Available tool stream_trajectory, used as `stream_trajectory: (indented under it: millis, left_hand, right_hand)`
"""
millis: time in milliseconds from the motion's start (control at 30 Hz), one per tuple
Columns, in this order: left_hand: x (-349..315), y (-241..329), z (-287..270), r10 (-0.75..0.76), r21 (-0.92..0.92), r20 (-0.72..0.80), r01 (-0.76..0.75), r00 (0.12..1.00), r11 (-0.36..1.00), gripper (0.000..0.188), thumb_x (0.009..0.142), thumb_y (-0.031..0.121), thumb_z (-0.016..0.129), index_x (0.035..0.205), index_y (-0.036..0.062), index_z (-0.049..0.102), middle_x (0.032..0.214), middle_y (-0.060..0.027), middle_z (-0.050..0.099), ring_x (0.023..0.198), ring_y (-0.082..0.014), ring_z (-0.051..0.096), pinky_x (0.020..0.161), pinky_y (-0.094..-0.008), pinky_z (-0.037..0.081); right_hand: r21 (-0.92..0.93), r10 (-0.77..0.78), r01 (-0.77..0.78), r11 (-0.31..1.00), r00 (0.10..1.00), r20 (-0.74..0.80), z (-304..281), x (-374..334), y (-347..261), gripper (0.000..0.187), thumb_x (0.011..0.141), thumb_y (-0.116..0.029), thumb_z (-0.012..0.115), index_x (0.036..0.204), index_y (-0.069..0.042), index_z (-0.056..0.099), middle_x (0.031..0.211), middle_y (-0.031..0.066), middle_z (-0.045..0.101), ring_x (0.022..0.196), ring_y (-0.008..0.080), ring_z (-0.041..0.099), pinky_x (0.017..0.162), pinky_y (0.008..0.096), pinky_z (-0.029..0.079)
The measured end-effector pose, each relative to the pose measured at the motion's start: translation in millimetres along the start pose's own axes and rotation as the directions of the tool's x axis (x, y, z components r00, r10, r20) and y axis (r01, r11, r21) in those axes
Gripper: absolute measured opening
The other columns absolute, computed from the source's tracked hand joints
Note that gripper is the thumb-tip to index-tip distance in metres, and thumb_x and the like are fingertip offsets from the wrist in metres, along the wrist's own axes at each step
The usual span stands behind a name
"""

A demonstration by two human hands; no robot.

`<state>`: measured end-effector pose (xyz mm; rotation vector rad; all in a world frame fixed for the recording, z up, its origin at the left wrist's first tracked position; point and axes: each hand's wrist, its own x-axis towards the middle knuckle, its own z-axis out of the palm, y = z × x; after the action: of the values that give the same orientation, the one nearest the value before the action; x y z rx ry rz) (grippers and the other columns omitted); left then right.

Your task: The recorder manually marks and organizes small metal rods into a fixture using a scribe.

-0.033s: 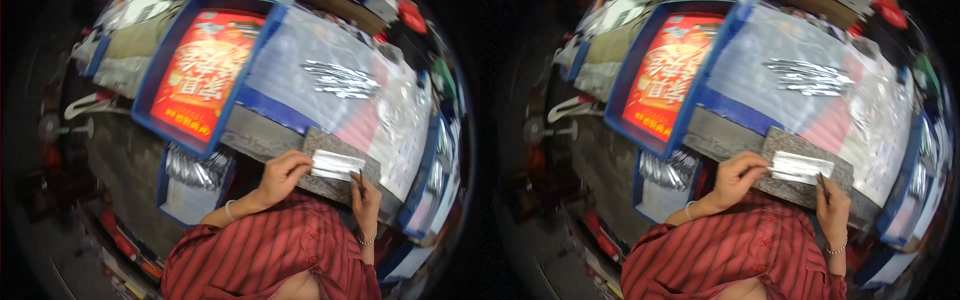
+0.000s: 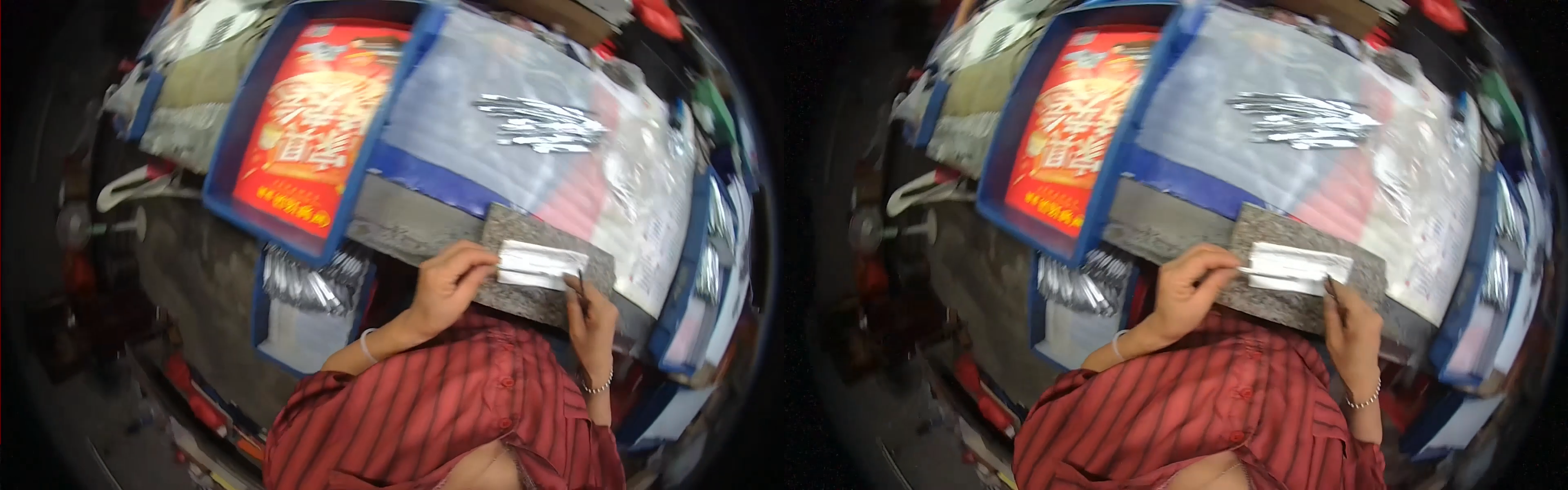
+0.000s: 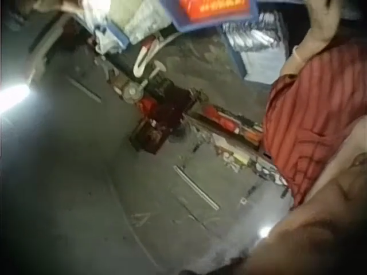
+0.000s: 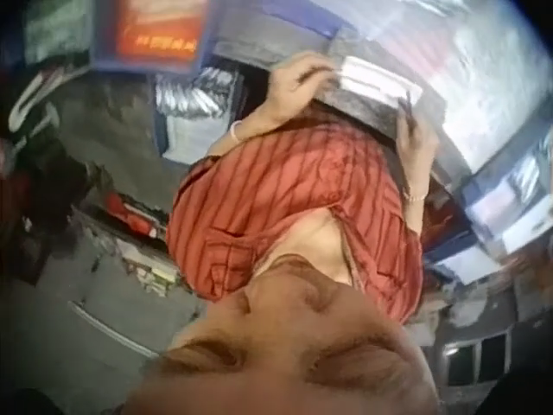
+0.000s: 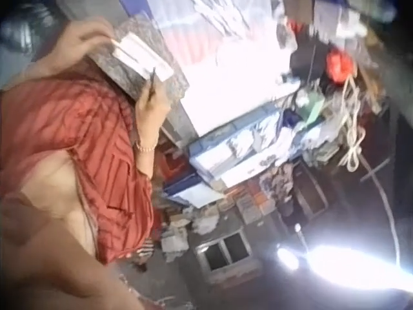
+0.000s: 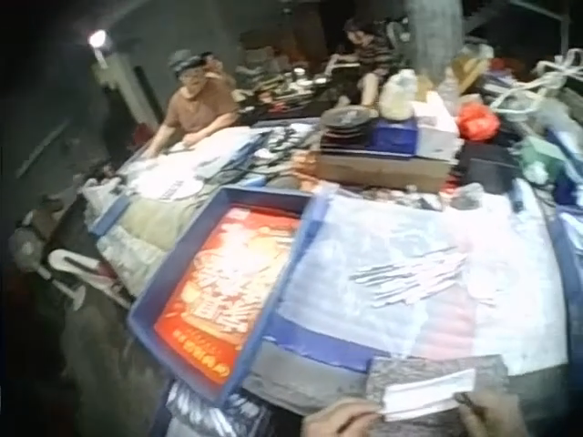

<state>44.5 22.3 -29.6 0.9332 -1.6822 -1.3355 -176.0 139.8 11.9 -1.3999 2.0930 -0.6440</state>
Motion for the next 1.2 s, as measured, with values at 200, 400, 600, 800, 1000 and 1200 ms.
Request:
stream_trajectory:
  millis: [200,400,600,800,1000,1200]
  left_hand:
    - [8,-5,18,0.229,0.216,0.101,-0.246,0.968,0.945,0.017,0.076,-0.007,0.07,0.09,0.0026,0.067,0.086,-0.0096,0.067,0.081,-0.0251,0.064,0.077,-0.0326,0.047]
    - [12,-7,34,0.381,0.248,0.189,-0.42,0.905,0.873,0.02,0.074,-0.004,0.072,0.091,0.0047,0.066,0.084,-0.0081,0.065,0.082,-0.0257,0.064,0.077,-0.0363,0.044]
    - [11,-6,36,0.432,0.302,0.274,-0.503,0.859,0.81,0.023,0.071,-0.003,0.072,0.092,0.0053,0.067,0.086,-0.0067,0.064,0.084,-0.0259,0.063,0.079,-0.0379,0.043]
    - [15,-2,32,0.426,0.323,0.287,-0.506,0.858,0.8,0.024,0.071,-0.003,0.071,0.093,0.005,0.067,0.087,-0.0068,0.064,0.086,-0.0263,0.063,0.081,-0.0383,0.042]
    - [28,-6,35,0.399,0.371,0.319,-0.501,0.86,0.782,0.023,0.073,-0.002,0.07,0.094,0.0051,0.066,0.086,-0.0068,0.063,0.087,-0.0253,0.063,0.079,-0.0378,0.04]
    - [27,-12,34,0.361,0.407,0.386,-0.508,0.849,0.759,0.02,0.075,0.0,0.068,0.093,0.0067,0.065,0.086,-0.0058,0.063,0.091,-0.0249,0.062,0.083,-0.0385,0.038]
  right_hand:
    - [0.138,-0.029,0.036,0.99,0.998,-0.048,-3,-7,2,0.018,0.089,-0.005,0.061,0.106,-0.001,0.063,0.084,0.0187,0.064,0.069,0.0328,0.064,0.062,0.0357,0.05]
    - [0.422,0.01,0.057,0.905,0.988,-0.154,-20,-23,5,0.025,0.1,-0.017,0.05,0.107,0.002,0.065,0.079,0.0074,0.063,0.062,0.0094,0.056,0.056,0.0245,0.044]
    - [0.452,-0.141,0.26,0.853,0.95,-0.28,-25,-13,-1,0.052,0.103,-0.04,0.037,0.099,0.004,0.064,0.093,0.0153,0.066,0.07,0.0185,0.058,0.062,0.0294,0.045]
    - [0.277,-0.27,0.326,0.904,0.937,-0.223,-29,-2,-9,0.052,0.103,-0.041,0.035,0.095,0.002,0.063,0.104,0.0204,0.068,0.08,0.0305,0.063,0.072,0.0371,0.049]
    - [0.418,-0.155,0.25,0.873,0.956,-0.248,-26,-7,-12,0.054,0.103,-0.042,0.037,0.095,0.005,0.063,0.1,0.0227,0.067,0.089,0.0269,0.065,0.073,0.0326,0.051]
    - [0.395,-0.102,0.182,0.9,0.971,-0.215,-27,-6,-12,0.057,0.102,-0.045,0.038,0.101,0.004,0.066,0.096,0.0145,0.069,0.076,0.0159,0.062,0.063,0.0255,0.047]
